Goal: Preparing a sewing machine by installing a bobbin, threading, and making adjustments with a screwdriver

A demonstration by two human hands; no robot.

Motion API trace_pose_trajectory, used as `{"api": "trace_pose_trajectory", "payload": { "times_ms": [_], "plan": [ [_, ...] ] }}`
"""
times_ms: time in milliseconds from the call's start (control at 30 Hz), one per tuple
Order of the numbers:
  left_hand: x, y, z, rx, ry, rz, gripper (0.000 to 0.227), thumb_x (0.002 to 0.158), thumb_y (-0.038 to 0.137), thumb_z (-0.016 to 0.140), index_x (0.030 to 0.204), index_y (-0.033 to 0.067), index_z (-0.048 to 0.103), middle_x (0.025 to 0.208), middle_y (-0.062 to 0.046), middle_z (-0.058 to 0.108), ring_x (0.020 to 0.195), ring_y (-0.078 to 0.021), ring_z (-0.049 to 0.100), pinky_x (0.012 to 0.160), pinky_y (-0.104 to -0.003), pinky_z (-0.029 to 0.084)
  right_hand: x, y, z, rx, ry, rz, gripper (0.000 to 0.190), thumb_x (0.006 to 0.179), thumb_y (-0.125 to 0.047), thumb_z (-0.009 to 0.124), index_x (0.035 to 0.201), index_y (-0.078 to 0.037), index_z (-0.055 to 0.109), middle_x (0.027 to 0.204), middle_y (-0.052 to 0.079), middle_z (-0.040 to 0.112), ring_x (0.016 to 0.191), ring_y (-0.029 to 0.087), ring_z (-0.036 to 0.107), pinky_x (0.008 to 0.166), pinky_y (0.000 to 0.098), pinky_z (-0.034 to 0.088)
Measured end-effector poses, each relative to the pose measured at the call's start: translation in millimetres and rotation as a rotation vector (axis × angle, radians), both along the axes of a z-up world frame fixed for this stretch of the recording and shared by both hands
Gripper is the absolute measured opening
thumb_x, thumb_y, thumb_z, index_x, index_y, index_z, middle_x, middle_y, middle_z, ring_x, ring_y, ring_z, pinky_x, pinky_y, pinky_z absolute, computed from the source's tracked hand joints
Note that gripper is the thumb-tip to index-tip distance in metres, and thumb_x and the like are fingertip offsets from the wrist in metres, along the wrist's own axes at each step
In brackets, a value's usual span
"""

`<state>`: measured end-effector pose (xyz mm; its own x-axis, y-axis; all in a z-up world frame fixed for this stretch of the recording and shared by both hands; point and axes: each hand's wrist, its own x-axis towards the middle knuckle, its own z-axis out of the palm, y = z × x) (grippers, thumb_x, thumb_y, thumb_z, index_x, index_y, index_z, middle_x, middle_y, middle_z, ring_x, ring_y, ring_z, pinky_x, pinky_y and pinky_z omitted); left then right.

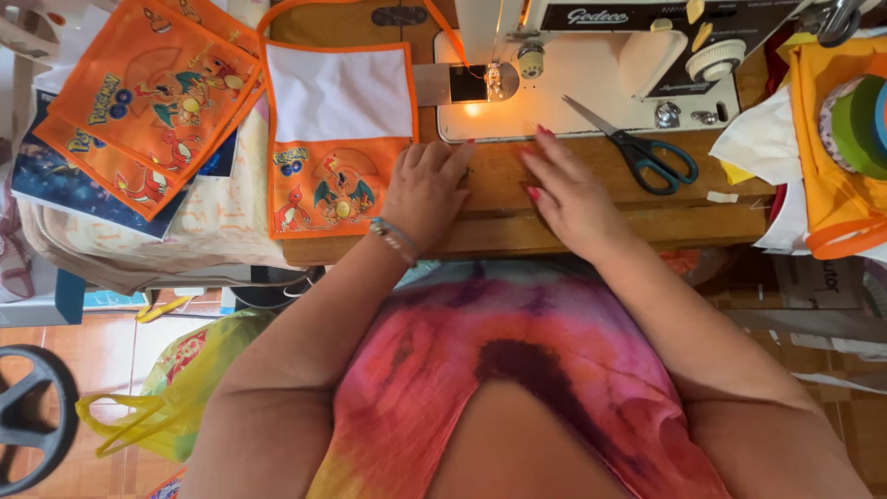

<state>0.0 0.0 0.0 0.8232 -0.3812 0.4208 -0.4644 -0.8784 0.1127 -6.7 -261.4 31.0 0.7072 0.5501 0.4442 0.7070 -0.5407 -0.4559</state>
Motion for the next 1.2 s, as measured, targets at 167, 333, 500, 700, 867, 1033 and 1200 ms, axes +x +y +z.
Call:
{"api": "trace_pose_trajectory", "payload": {
  "times_ms": [167,333,500,700,867,1033,1200],
  "plan": [
    [-70,45,46,-0.517,0.539,-0.390,0.034,0.094,0.029,0.070,0.122,0.0094,0.070,0.105,-0.014,0.067,0.099,-0.0313,0.068,0.089,-0.047,0.054,-49,-64,-1,0.319,0.407,-0.130,0.019,0.098,-0.018,0.071,0.114,-0.010,0.077,0.110,0.011,0.073,0.103,0.024,0.071,0.094,0.0371,0.057],
    [-116,120,3,-0.761,1.128,-0.403,0.037,0.102,0.031,0.053,0.127,0.0101,0.072,0.112,-0.020,0.076,0.107,-0.0321,0.071,0.096,-0.049,0.053,-89,-144,-74,0.472,1.221,-0.207,0.032,0.101,-0.019,0.062,0.115,0.007,0.076,0.114,0.018,0.079,0.105,0.020,0.072,0.096,0.0375,0.056],
    [-141,150,-82,-0.486,0.620,0.142,0.016,0.094,0.029,0.071,0.104,0.0198,0.079,0.083,-0.011,0.075,0.083,-0.0355,0.075,0.074,-0.045,0.059,-99,-148,-121,1.609,1.376,-0.346,0.035,0.097,-0.041,0.073,0.095,-0.008,0.065,0.157,0.028,0.035,0.153,0.048,0.031,0.125,0.0596,0.032],
    [-135,151,-42,-0.561,0.157,0.062,0.007,0.092,0.014,0.083,0.088,0.0168,0.079,0.063,-0.003,0.061,0.061,-0.0298,0.064,0.062,-0.035,0.052,-77,-107,-112,1.681,1.282,-0.490,0.086,0.089,-0.046,0.088,0.149,-0.036,0.028,0.159,0.013,-0.002,0.155,0.037,0.014,0.128,0.0587,0.028],
    [-123,142,-34,-0.862,0.256,-0.067,0.026,0.100,0.010,0.072,0.074,0.0086,0.072,0.049,-0.002,0.055,0.047,-0.0195,0.051,0.058,-0.028,0.047,-80,-128,-155,1.654,1.229,-0.310,0.031,0.088,-0.028,0.083,0.090,-0.006,0.061,0.095,0.019,0.062,0.105,0.045,0.071,0.106,0.0670,0.053],
    [-126,135,-28,-1.016,0.425,0.176,0.033,0.109,0.018,0.065,0.078,0.0058,0.068,0.059,-0.004,0.057,0.050,-0.0076,0.049,0.048,-0.022,0.037,-73,-160,-203,1.397,1.353,-0.015,0.042,0.097,-0.020,0.069,0.124,0.012,0.064,0.132,0.024,0.067,0.128,0.028,0.064,0.123,0.0358,0.042],
    [-125,138,-26,-1.043,0.404,0.069,0.046,0.112,0.012,0.060,0.066,0.0077,0.056,0.067,-0.005,0.059,0.061,-0.0083,0.052,0.060,-0.023,0.040,-72,-157,-197,1.447,1.353,0.109,0.051,0.095,-0.013,0.070,0.139,0.009,0.055,0.141,0.021,0.062,0.134,0.027,0.059,0.126,0.0386,0.039]
  ]
}}
